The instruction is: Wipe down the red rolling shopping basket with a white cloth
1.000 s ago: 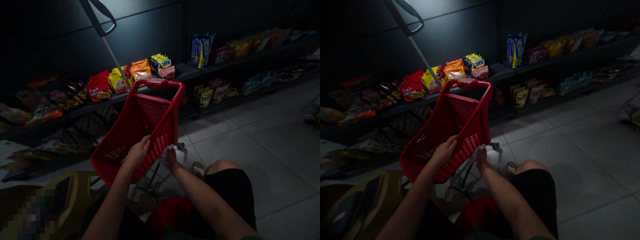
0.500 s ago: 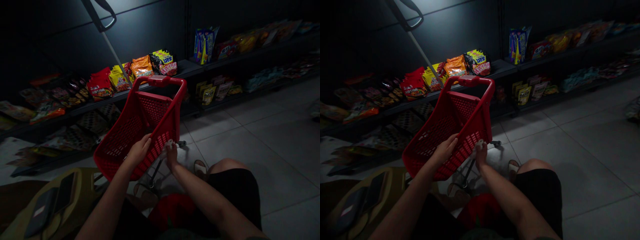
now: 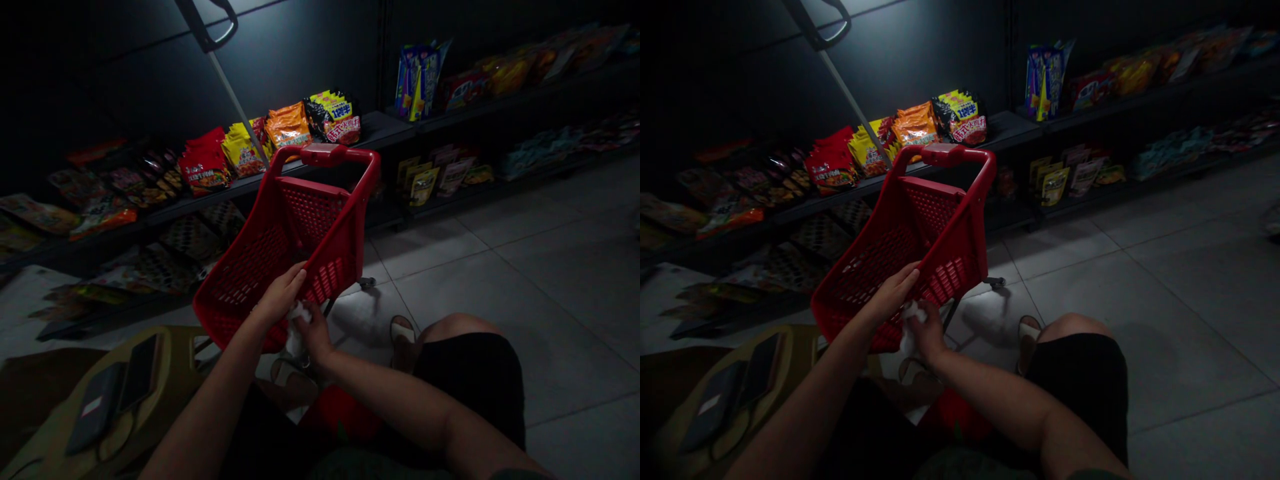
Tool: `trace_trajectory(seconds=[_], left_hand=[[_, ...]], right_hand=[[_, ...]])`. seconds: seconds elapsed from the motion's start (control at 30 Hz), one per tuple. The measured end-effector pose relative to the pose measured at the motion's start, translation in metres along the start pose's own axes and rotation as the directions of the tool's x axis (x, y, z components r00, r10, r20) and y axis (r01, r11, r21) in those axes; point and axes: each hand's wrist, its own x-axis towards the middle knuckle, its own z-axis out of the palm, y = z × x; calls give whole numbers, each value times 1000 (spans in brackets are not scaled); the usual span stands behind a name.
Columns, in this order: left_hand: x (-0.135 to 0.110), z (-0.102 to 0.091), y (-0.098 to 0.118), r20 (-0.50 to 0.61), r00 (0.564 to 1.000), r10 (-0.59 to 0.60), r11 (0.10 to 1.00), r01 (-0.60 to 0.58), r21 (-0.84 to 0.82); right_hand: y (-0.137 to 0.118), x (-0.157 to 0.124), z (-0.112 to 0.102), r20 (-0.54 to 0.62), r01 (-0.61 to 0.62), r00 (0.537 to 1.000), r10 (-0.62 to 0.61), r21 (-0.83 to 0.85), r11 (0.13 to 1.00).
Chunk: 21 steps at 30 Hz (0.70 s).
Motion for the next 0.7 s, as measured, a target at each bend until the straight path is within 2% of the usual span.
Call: trace_trajectory(seconds=[0.13,0.17,0.23,0.3,0.33,0.37,0.4,0.47,0.53,0.6,0.63,0.67,0.7], left_hand=[[3,1,-2,7,1000,-17,997,17,-74],[3,1,-3,10,1000,-19,994,20,-103],[4,1,-5,10,1000,-18,990,19,-137],[4,1,-6,-2,1000,-10,990,10,-139],[4,1,-6,-11,1000,-8,991,7,-135],[4,1,-6,-18,1000,-6,992,4,-127],[3,1,-5,-23,1000,-5,993,2,-119],[2,1,-4,-28,1000,-2,995,-1,-97],[1,1,-3,-31,1000,5,997,-7,-75],[0,1,-2,-30,999,16,998,-18,-68],[0,1,-2,-24,999,22,997,-23,-69],[0,2,-2,-19,999,25,997,-27,-71],[0,2,-1,-17,1000,26,997,-27,-73]], right_hand=[[-49,48,-21,-131,132,983,-132,-8,991],[-53,51,-23,-158,163,974,-166,-31,986],[-44,39,-20,-158,204,963,-219,-108,973],[-22,9,-10,-21,239,969,-248,-201,950],[-8,-8,-4,100,256,966,-239,-233,938],[4,-23,2,247,262,948,-201,-250,932],[14,-34,5,335,269,926,-175,-257,928],[23,-37,4,411,284,897,-162,-256,924],[16,-9,-11,311,287,928,-204,-251,924],[-3,38,-38,28,208,978,-207,-236,949],[-14,63,-52,-193,148,964,-184,-186,971],[-24,85,-66,-380,103,914,-143,-125,987],[-31,101,-77,-436,98,890,-136,-107,989]])
